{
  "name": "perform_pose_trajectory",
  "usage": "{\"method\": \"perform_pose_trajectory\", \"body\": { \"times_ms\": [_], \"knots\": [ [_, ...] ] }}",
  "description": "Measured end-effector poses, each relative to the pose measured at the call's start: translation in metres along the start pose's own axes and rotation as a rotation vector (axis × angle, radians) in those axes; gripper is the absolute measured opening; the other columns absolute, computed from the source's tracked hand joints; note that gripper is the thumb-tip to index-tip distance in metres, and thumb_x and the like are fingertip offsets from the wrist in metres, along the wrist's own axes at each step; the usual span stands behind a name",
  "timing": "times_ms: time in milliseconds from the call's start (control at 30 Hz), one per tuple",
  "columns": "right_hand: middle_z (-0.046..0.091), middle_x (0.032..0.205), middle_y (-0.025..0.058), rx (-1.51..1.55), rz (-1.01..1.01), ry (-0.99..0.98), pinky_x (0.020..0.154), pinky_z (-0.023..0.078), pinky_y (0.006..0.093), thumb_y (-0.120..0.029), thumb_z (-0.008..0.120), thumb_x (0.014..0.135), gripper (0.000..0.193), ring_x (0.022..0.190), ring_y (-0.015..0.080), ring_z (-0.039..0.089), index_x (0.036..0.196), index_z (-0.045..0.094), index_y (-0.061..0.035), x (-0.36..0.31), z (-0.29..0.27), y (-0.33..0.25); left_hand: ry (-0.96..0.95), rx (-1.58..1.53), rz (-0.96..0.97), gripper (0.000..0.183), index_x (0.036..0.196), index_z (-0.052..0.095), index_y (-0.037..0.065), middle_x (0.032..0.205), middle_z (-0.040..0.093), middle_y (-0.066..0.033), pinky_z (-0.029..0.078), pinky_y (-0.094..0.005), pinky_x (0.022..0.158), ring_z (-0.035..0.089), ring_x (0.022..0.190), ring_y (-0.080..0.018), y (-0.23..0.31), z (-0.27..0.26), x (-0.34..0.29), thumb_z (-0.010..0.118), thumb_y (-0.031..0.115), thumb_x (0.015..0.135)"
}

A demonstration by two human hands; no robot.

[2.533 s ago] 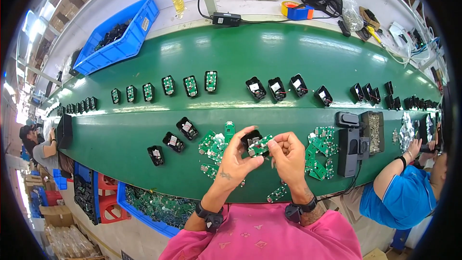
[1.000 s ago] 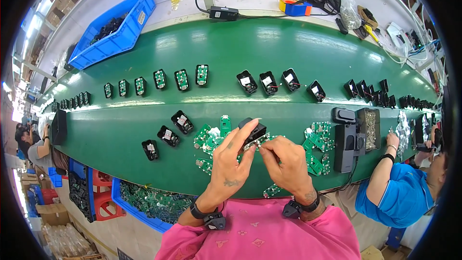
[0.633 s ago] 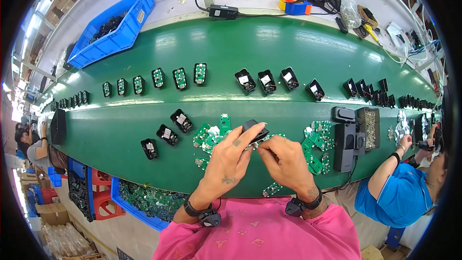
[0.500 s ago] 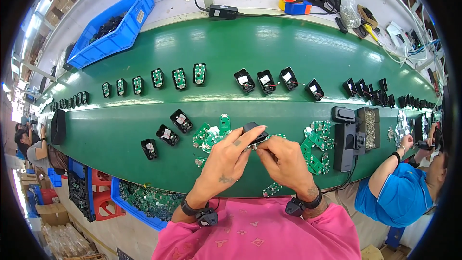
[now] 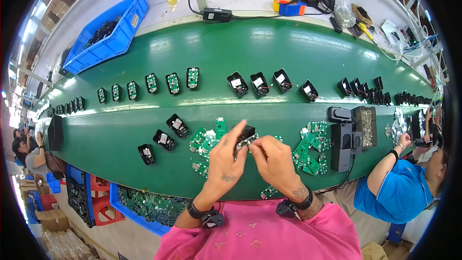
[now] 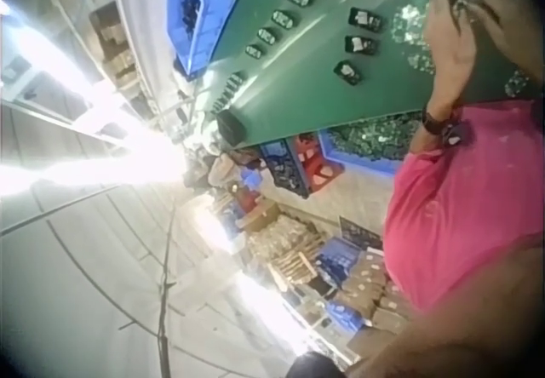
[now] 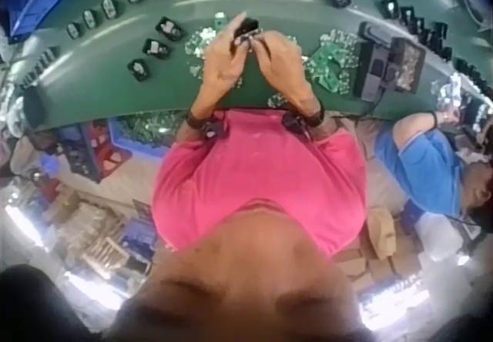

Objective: The person picks up a black plastic housing and a green circuit board, fits the board into the housing by hand, and places the assembled unit onto the green conveyor belt. This process is repeated for several more units.

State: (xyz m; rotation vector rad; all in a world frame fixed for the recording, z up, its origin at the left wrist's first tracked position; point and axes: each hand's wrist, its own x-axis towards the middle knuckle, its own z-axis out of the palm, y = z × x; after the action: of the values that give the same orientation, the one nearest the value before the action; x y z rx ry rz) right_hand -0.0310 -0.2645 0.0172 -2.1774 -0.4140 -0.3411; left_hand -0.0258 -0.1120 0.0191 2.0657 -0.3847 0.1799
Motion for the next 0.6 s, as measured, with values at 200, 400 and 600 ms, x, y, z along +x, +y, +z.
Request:
{"method": "perform_pose_trajectory", "body": {
  "times_ms": [200, 400, 600],
  "knots": [
    [0.067, 0.074, 0.0076, 0.429, 0.404, -0.028, 0.052, 0.049, 0.0260, -0.007, 0.067, 0.092, 0.014, 0.060, 0.0096, 0.062, 0.096, 0.062, 0.0057, -0.005, 0.004, 0.021, -0.085, -0.550, -0.170, 0.057, 0.140, 0.048, 0.004, 0.124, 0.061, -0.0150, 0.060, -0.0305, 0.080, 0.068, 0.099, -0.0204, -0.012, -0.001, 0.003, 0.063, -0.009, 0.086],
    [0.068, 0.077, 0.0095, 0.339, 0.091, 0.191, 0.054, 0.049, 0.0258, -0.005, 0.071, 0.087, 0.010, 0.058, 0.0143, 0.063, 0.090, 0.065, 0.0031, -0.013, 0.006, -0.001, -0.019, -0.359, -0.256, 0.058, 0.136, 0.055, 0.005, 0.117, 0.066, -0.0145, 0.059, -0.0295, 0.079, 0.068, 0.097, -0.0154, -0.009, 0.005, -0.001, 0.065, -0.010, 0.081],
    [0.064, 0.073, 0.0080, 0.323, 0.062, 0.205, 0.052, 0.043, 0.0278, -0.003, 0.070, 0.086, 0.010, 0.058, 0.0144, 0.058, 0.079, 0.065, 0.0027, -0.011, 0.007, 0.010, -0.052, -0.416, -0.264, 0.058, 0.136, 0.056, 0.009, 0.121, 0.063, -0.0141, 0.060, -0.0270, 0.073, 0.069, 0.095, -0.0155, -0.006, 0.010, -0.003, 0.062, -0.011, 0.082]
  ]
}}
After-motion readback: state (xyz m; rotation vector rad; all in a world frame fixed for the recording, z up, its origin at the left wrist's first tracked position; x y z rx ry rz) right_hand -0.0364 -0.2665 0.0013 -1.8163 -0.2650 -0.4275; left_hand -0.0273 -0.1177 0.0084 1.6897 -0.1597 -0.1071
